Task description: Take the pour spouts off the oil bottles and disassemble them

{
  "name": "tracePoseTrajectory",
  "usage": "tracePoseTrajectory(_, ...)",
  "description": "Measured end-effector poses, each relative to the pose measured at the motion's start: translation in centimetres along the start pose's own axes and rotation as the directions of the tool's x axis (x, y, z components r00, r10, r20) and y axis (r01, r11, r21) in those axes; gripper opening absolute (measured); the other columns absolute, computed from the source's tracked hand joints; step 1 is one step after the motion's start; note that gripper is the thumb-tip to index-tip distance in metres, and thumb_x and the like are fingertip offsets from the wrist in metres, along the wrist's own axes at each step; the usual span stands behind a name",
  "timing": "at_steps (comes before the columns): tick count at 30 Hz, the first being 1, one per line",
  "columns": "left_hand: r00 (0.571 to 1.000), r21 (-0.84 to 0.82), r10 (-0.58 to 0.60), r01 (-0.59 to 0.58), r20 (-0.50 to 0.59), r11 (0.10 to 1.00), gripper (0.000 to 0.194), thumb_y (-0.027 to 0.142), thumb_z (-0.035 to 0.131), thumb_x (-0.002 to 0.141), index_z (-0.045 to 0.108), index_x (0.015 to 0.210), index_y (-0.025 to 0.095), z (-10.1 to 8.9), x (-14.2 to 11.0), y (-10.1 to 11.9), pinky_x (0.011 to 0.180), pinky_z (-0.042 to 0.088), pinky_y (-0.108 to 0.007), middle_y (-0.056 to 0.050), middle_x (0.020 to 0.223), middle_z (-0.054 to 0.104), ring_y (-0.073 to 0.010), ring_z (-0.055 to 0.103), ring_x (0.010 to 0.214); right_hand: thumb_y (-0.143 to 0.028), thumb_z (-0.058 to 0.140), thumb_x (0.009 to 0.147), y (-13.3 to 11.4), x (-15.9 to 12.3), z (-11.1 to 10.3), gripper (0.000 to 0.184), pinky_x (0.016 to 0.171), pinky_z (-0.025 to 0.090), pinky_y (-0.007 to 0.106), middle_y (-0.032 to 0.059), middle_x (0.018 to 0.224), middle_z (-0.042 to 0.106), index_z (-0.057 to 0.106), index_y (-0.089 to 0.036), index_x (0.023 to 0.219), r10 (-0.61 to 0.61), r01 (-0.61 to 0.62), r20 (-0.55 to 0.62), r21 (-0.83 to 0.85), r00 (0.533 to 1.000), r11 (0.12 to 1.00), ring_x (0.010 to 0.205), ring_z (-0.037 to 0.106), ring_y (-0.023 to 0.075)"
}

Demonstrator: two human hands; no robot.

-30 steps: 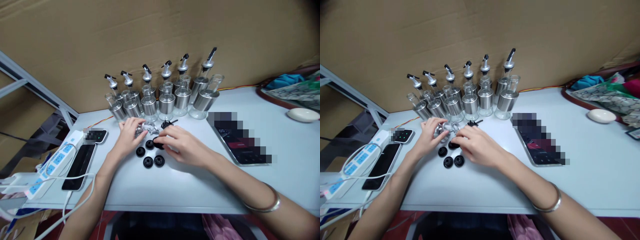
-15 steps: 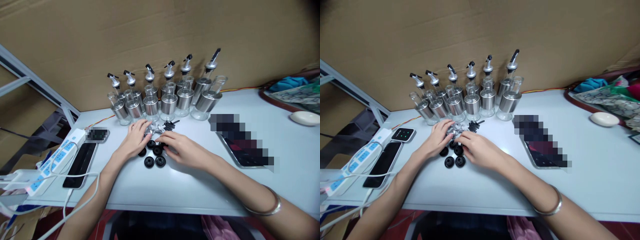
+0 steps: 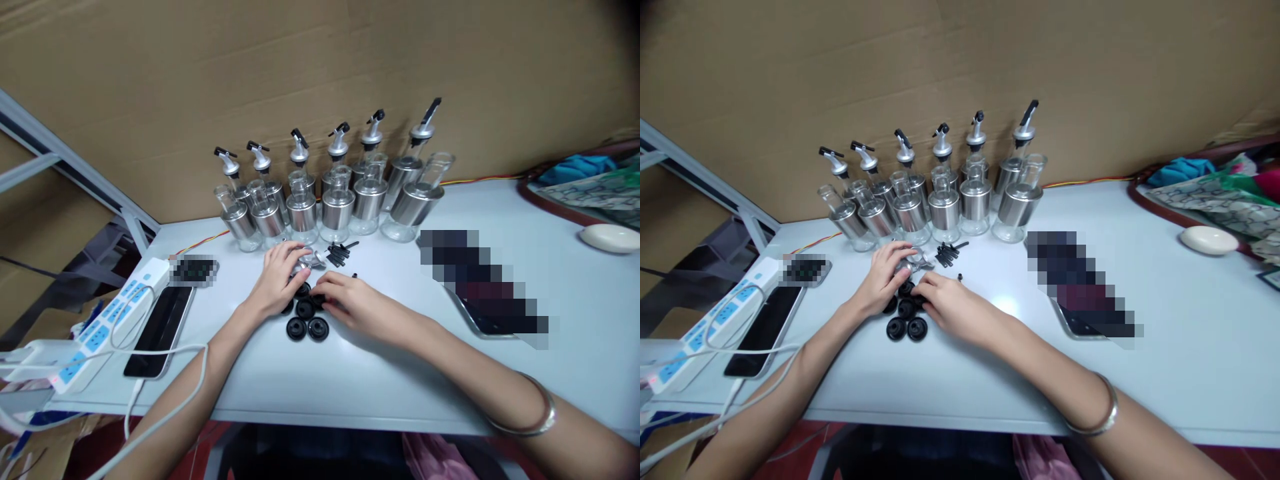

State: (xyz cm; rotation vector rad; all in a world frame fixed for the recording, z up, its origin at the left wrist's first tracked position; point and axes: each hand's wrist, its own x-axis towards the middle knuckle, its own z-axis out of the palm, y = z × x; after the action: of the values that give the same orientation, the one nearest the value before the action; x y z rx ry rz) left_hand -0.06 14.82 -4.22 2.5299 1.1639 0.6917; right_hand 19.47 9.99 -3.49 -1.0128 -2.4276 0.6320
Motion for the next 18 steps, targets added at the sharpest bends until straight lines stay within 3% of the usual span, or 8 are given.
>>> tracePoseTrajectory(7, 0.994, 0.028, 0.089, -0.091, 0.066, 0.995, 0.047, 0.052, 0.034, 0.090, 0.048, 0.123, 0.021, -0.5, 0.1, -0.2, 0.106, 0.020, -0.045, -0.011, 0.131, 0.044, -0.0260, 0.036, 0.125, -0.008, 0.046, 0.083, -1.0, -0.1, -0.5, 0.040, 0.089, 0.048, 0.040, 0.0122, 0.112, 0.053, 0.051, -0.014, 0.122, -0.029, 0.028, 0.034, 0.019, 0.999, 0.999, 0.104, 0.053, 0.0221)
tracePoseTrajectory(10, 0.997, 0.004, 0.069, -0.070, 0.036, 0.998, 0.050, 0.053, 0.027, 0.092, 0.049, 0.122, 0.020, -0.4, 0.0, -0.4, 0.106, 0.021, -0.045, -0.011, 0.130, 0.045, -0.0252, 0.037, 0.125, -0.029, 0.056, 0.083, -1.5, -0.2, -1.5, 0.039, 0.089, 0.048, 0.041, 0.0118, 0.110, 0.052, 0.052, -0.015, 0.119, 0.004, -0.005, 0.036, 0.044, 0.999, 0.999, 0.102, 0.053, 0.0226)
tracePoseTrajectory(13, 0.999, -0.078, 0.015, -0.019, -0.051, 0.997, 0.052, 0.052, 0.020, 0.094, 0.049, 0.121, 0.018, -0.1, -0.1, -0.6, 0.107, 0.026, -0.042, -0.011, 0.132, 0.043, -0.0227, 0.036, 0.126, -0.050, 0.071, 0.067, -1.7, -0.3, -1.9, 0.072, 0.084, 0.050, 0.040, 0.0119, 0.110, 0.052, 0.047, -0.013, 0.125, 0.058, -0.062, 0.092, 0.043, 0.994, 0.997, 0.097, 0.055, 0.0240)
tracePoseTrajectory(15, 0.991, -0.151, -0.039, 0.020, -0.125, 0.988, 0.053, 0.051, 0.016, 0.095, 0.050, 0.119, 0.018, 0.1, -0.1, -0.6, 0.107, 0.028, -0.040, -0.011, 0.131, 0.043, -0.0208, 0.038, 0.125, -0.046, 0.074, 0.065, -1.6, -0.3, -1.6, 0.075, 0.077, 0.051, 0.038, 0.0116, 0.109, 0.051, 0.046, -0.013, 0.127, 0.081, -0.083, 0.146, 0.003, 0.986, 0.997, 0.090, 0.057, 0.0230)
tracePoseTrajectory(18, 0.980, -0.251, -0.098, 0.051, -0.176, 0.967, 0.053, 0.052, 0.016, 0.095, 0.049, 0.117, 0.017, 0.3, 0.1, -0.5, 0.108, 0.031, -0.037, -0.011, 0.127, 0.045, -0.0191, 0.042, 0.123, -0.034, 0.070, 0.073, -1.5, -0.2, -0.8, 0.059, 0.071, 0.052, 0.034, 0.0106, 0.106, 0.051, 0.050, -0.012, 0.123, 0.096, -0.091, 0.178, -0.033, 0.979, 0.995, 0.084, 0.059, 0.0200)
